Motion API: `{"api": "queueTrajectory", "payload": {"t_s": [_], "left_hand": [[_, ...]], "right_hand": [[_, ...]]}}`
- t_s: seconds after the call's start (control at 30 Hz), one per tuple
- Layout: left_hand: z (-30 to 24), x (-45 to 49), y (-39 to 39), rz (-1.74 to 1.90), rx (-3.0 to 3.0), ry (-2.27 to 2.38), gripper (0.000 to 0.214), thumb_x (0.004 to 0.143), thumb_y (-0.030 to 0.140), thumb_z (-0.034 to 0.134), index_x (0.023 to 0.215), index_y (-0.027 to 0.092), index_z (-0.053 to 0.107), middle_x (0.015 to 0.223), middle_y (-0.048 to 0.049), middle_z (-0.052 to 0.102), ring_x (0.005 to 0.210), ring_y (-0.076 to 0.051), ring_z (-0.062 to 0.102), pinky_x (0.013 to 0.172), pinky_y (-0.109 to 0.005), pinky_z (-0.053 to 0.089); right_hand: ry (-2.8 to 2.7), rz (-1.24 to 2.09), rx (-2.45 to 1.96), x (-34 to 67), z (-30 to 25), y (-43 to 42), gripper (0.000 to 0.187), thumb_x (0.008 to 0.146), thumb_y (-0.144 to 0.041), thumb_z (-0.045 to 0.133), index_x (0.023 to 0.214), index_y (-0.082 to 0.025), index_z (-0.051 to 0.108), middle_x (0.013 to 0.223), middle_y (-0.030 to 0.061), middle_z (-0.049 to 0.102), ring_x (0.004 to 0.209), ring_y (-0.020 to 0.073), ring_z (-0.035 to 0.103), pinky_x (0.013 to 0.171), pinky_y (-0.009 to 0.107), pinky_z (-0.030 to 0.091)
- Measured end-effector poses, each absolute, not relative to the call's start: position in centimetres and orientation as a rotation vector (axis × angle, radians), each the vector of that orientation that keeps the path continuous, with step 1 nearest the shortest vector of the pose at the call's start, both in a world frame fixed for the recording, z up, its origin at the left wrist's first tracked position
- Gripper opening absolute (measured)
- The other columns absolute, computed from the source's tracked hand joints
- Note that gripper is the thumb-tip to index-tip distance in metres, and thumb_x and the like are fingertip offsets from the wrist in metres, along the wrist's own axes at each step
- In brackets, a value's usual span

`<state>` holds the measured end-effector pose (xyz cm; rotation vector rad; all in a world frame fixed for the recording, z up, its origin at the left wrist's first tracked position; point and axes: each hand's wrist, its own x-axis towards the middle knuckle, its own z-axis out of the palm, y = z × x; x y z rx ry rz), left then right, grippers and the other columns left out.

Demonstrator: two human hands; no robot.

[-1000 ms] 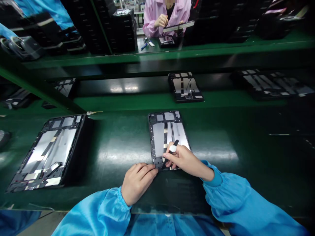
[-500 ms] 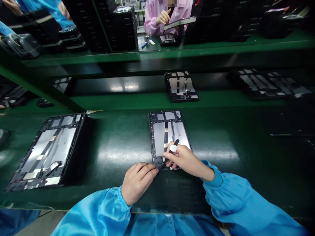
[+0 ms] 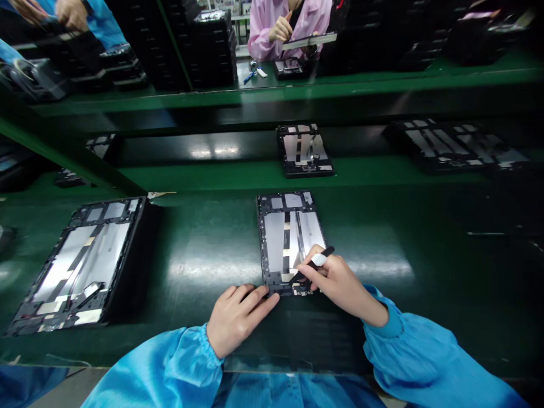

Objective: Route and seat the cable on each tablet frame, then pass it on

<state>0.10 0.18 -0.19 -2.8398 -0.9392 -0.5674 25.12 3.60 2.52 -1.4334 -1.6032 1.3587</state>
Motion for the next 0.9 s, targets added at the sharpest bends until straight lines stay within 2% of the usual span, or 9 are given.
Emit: {"api": "queueTrajectory", "payload": {"t_s": [0.17, 0.37, 0.6, 0.77, 0.9], "left_hand": [[-0.3, 0.3, 0.3, -0.625, -2.883, -0.974, 0.033, 0.101, 0.012, 0.038, 0.123, 0.020, 0.061, 0.111, -0.0073, 0.066, 0.094, -0.019, 0.058, 0.072, -0.029, 0.045], [-0.6, 0.3, 0.3, -0.734, -2.863, -0.995, 0.030, 0.100, 0.013, 0.041, 0.121, 0.021, 0.062, 0.116, -0.0088, 0.064, 0.100, -0.021, 0.058, 0.078, -0.031, 0.047], [-0.9, 0.2, 0.3, -0.717, -2.863, -1.000, 0.029, 0.099, 0.012, 0.046, 0.122, 0.020, 0.061, 0.117, -0.0094, 0.063, 0.101, -0.020, 0.059, 0.079, -0.031, 0.047], [-0.8, 0.4, 0.2, -0.696, -2.856, -0.995, 0.030, 0.098, 0.011, 0.047, 0.122, 0.020, 0.060, 0.117, -0.0094, 0.063, 0.101, -0.020, 0.059, 0.080, -0.031, 0.047], [-0.7, 0.5, 0.3, -0.622, -2.837, -0.986, 0.034, 0.099, 0.010, 0.042, 0.125, 0.023, 0.059, 0.118, -0.0096, 0.062, 0.101, -0.021, 0.059, 0.078, -0.031, 0.047]], "right_hand": [[-1.756, 1.181, -1.444, 25.9, 2.5, 2.6, 0.021, 0.093, -0.035, 0.054, 0.079, -0.020, 0.060, 0.079, 0.0020, 0.061, 0.060, 0.0160, 0.061, 0.055, 0.029, 0.048], [-1.564, 1.324, -1.402, 26.1, 1.5, 2.6, 0.020, 0.093, -0.037, 0.057, 0.080, -0.021, 0.057, 0.074, 0.0012, 0.061, 0.068, 0.0190, 0.066, 0.056, 0.028, 0.050], [-1.682, 1.250, -1.419, 26.0, 1.9, 2.5, 0.019, 0.093, -0.033, 0.055, 0.079, -0.020, 0.058, 0.073, -0.0001, 0.058, 0.059, 0.0150, 0.058, 0.053, 0.027, 0.044], [-1.535, 1.342, -1.388, 26.0, 1.7, 2.6, 0.018, 0.091, -0.034, 0.058, 0.079, -0.021, 0.055, 0.071, 0.0000, 0.061, 0.067, 0.0182, 0.066, 0.055, 0.026, 0.048], [-1.541, 1.319, -1.401, 26.0, 1.4, 2.6, 0.018, 0.091, -0.033, 0.058, 0.079, -0.021, 0.056, 0.070, -0.0001, 0.063, 0.066, 0.0181, 0.067, 0.055, 0.026, 0.049]]}}
